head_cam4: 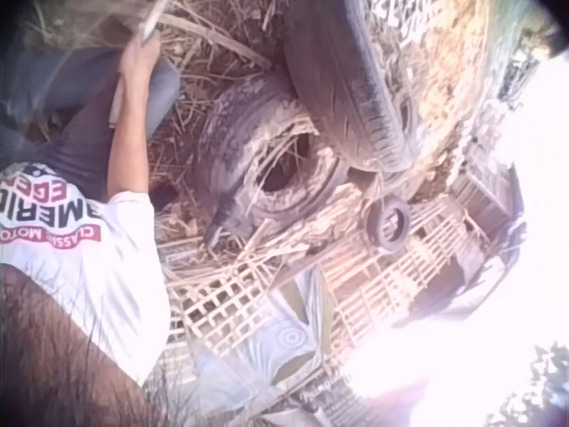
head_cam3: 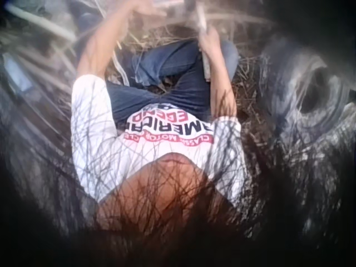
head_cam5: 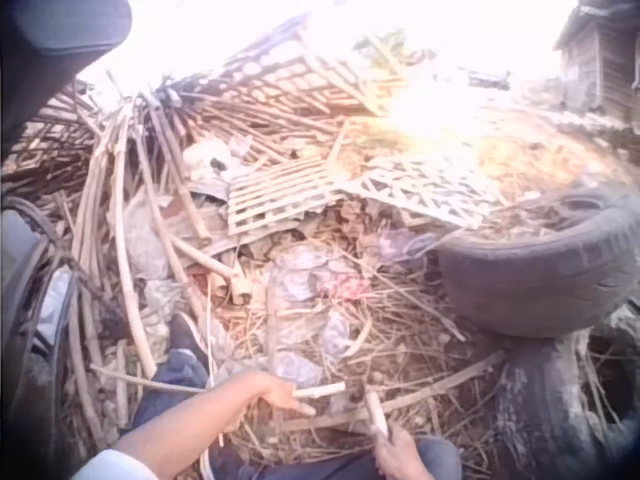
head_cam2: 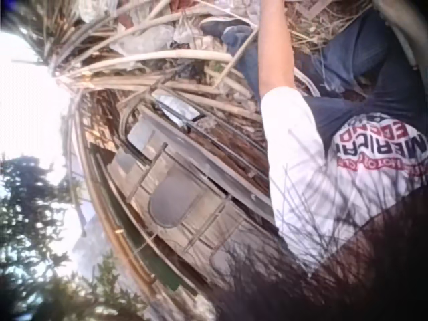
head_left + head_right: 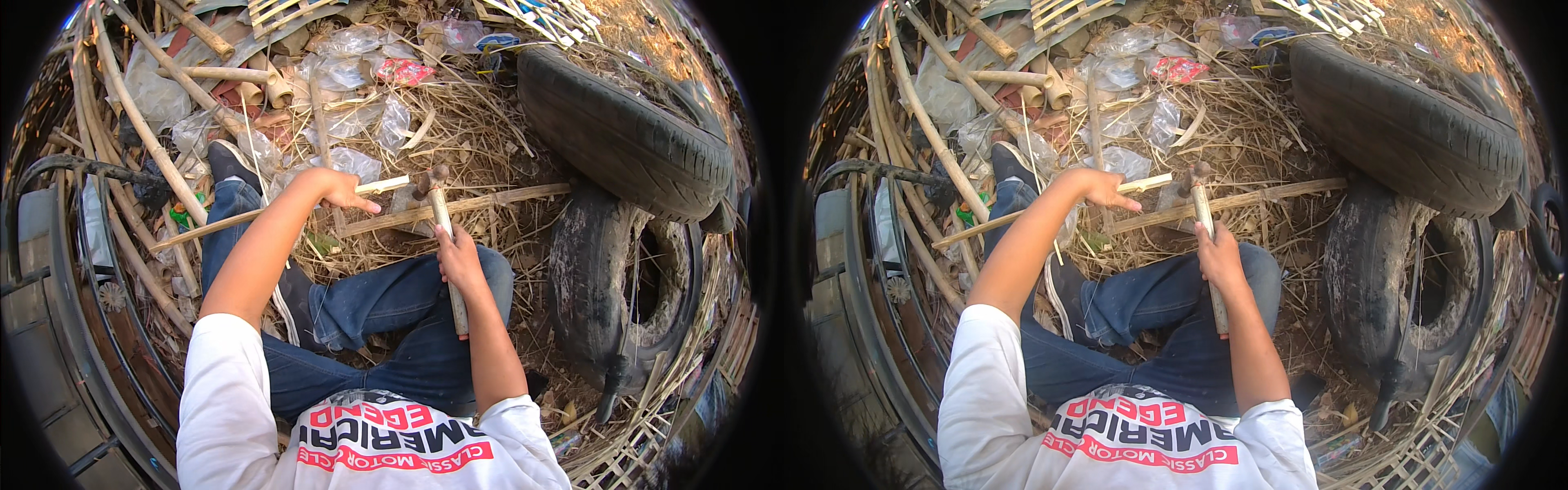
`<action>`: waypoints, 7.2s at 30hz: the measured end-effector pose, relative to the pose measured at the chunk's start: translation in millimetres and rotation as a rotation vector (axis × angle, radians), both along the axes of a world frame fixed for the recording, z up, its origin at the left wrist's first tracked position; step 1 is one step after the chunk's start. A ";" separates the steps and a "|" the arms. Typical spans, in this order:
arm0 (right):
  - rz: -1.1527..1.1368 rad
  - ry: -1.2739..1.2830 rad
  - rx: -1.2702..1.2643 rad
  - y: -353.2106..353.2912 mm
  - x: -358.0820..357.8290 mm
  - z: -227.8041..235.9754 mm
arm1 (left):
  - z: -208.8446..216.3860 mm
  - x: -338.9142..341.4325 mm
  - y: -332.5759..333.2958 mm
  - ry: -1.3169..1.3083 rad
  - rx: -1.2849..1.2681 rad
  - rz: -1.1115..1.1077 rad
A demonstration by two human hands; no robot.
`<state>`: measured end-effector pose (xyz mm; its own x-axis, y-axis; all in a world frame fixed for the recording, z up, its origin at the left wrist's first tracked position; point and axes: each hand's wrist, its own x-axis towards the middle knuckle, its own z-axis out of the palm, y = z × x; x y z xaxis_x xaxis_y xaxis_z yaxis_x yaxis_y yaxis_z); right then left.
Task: The person builds a bamboo structure by hand, using a hammer and a small tool to insert and secure thin wooden strips into larger bamboo poles.
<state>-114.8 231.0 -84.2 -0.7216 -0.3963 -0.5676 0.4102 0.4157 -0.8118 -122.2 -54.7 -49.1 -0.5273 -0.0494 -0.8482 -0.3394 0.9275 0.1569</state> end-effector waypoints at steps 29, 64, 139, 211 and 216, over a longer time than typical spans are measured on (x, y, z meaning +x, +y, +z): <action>-0.203 0.137 -0.423 24.7 46.5 91.3 | 69.4 81.3 42.9 0.973 0.089 0.240; -0.181 0.026 -0.675 45.1 95.1 138.7 | 129.5 136.2 60.9 0.920 0.250 0.331; -0.062 0.727 -0.356 105.3 85.1 319.5 | 138.8 23.3 142.1 1.831 0.799 0.362; -0.042 0.658 -0.602 35.3 70.9 252.9 | 141.2 19.9 131.7 1.862 0.875 0.458; 0.022 0.389 -0.354 53.9 67.6 228.6 | 134.6 22.5 115.3 1.789 0.822 0.569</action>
